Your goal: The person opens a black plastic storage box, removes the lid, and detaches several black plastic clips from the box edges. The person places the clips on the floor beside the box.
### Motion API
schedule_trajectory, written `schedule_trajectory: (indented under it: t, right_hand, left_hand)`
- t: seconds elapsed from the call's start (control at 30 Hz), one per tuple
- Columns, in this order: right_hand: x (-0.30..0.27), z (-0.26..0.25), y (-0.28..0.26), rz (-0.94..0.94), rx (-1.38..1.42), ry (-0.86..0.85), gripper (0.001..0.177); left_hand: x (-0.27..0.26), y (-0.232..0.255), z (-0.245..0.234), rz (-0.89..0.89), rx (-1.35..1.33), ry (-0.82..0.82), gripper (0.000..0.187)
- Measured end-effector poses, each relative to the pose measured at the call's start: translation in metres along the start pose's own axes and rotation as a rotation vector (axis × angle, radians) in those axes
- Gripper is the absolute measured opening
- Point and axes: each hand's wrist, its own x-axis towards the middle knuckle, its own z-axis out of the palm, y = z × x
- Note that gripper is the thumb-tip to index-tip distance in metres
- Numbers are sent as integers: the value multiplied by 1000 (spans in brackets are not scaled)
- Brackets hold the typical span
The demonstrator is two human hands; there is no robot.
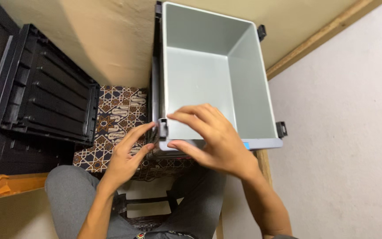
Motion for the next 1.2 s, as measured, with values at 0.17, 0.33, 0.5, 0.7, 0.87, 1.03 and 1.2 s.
schedule_trajectory:
  t: [0.17, 0.33, 0.5, 0.7, 0.87, 1.03, 1.2]
  right_hand:
    - [30, 14, 9, 33, 56, -110, 56]
    - [30, 22, 18, 94, 192, -133, 52]
    - [25, 28, 21, 66, 82, -136, 53]
    - [25, 31, 18, -10, 48, -135, 53]
    - [26, 31, 14, -25, 25, -151, 50]
    - [27, 32, 12, -40, -28, -148, 50]
    - [28, 31, 11, -78, -77, -138, 51]
  left_hand:
    - [8, -18, -7, -31, -36, -75, 49]
    - [14, -35, -8, -98, -72, -119, 48]
    - [14, -46, -4, -73, -96, -119, 48]
    - [12, -50, 1, -64, -160, -101, 45]
    - [10, -50, 3, -77, -148, -93, 44]
    - [9, -52, 5, -73, -164, -82, 43]
    - [8, -55, 8, -33, -165, -78, 45]
